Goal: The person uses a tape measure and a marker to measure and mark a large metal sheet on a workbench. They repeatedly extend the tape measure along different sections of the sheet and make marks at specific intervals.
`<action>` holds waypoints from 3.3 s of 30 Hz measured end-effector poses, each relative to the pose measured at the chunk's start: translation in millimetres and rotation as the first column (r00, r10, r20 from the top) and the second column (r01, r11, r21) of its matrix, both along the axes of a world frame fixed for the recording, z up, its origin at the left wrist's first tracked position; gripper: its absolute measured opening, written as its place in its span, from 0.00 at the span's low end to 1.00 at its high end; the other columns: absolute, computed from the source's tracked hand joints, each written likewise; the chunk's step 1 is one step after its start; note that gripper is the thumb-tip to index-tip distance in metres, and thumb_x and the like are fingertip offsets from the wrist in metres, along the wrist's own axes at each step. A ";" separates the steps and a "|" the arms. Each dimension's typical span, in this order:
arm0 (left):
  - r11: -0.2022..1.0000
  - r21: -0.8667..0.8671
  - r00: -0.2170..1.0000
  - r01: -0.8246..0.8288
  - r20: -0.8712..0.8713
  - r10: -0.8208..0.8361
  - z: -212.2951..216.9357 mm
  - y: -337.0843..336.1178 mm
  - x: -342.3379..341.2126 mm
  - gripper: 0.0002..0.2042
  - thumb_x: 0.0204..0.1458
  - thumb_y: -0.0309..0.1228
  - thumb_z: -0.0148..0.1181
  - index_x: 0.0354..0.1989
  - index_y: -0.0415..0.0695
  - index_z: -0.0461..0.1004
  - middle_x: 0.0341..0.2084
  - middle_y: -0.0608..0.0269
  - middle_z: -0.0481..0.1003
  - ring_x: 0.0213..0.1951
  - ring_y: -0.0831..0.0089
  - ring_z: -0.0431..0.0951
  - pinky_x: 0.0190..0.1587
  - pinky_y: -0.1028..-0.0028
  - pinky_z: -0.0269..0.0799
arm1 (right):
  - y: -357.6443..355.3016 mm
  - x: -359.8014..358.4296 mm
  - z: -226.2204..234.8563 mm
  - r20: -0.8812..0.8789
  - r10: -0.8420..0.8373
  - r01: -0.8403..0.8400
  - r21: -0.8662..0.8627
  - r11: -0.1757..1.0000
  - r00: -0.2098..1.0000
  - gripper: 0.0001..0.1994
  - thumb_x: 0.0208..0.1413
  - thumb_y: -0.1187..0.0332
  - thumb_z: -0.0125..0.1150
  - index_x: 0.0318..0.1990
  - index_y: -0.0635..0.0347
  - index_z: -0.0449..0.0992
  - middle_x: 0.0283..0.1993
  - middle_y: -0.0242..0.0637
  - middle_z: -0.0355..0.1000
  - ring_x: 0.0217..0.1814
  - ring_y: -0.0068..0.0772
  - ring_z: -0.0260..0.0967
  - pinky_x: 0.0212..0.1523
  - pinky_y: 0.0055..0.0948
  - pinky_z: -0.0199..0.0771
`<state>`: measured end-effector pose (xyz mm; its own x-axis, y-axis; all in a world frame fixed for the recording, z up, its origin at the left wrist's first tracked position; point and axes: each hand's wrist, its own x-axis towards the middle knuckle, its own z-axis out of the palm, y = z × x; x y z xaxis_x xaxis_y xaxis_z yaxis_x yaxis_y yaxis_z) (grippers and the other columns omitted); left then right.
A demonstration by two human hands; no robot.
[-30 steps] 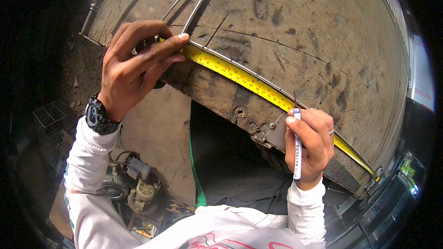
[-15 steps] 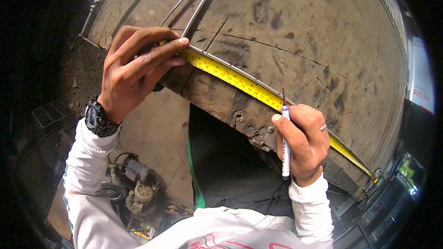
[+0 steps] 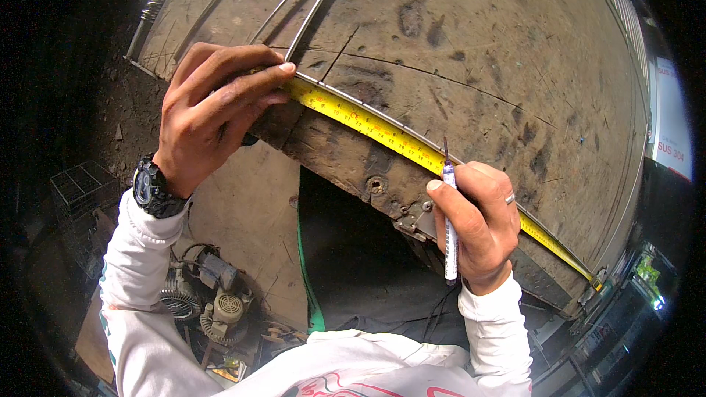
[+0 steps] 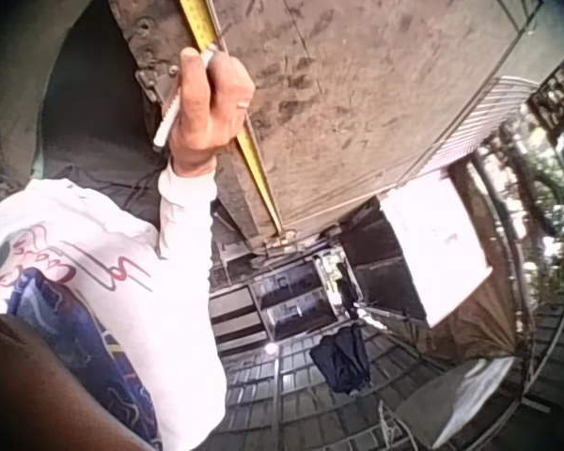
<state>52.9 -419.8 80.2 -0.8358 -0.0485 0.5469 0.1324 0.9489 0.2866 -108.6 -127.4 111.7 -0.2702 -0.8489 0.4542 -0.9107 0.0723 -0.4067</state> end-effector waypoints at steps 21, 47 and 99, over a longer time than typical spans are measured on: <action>0.999 0.027 0.999 -0.030 0.024 0.029 4.9 1.0 1.9 0.17 0.49 0.34 0.71 0.49 0.53 0.84 0.44 0.65 0.79 0.42 0.68 0.77 0.43 0.73 0.80 | -1.1 0.6 0.2 0.020 0.001 -0.001 0.003 1.000 1.000 0.22 0.37 0.84 0.71 0.44 0.58 0.78 0.38 0.41 0.73 0.39 0.45 0.73 0.39 0.38 0.76; 0.999 0.036 0.999 -0.024 -0.031 0.025 -2.9 0.9 2.7 0.16 0.48 0.36 0.70 0.48 0.54 0.84 0.43 0.68 0.77 0.40 0.69 0.75 0.41 0.73 0.79 | -1.4 4.5 -0.5 -0.002 -0.035 0.035 0.010 0.999 0.999 0.22 0.40 0.85 0.68 0.45 0.57 0.75 0.39 0.42 0.73 0.38 0.44 0.73 0.39 0.38 0.75; 0.996 0.083 1.000 -0.023 -0.010 0.024 1.0 1.9 1.7 0.19 0.51 0.33 0.70 0.53 0.51 0.79 0.49 0.63 0.78 0.43 0.66 0.77 0.44 0.70 0.78 | 0.3 5.8 1.1 0.031 -0.105 0.105 -0.015 0.994 0.994 0.21 0.42 0.84 0.65 0.47 0.58 0.76 0.40 0.42 0.74 0.40 0.43 0.73 0.42 0.37 0.75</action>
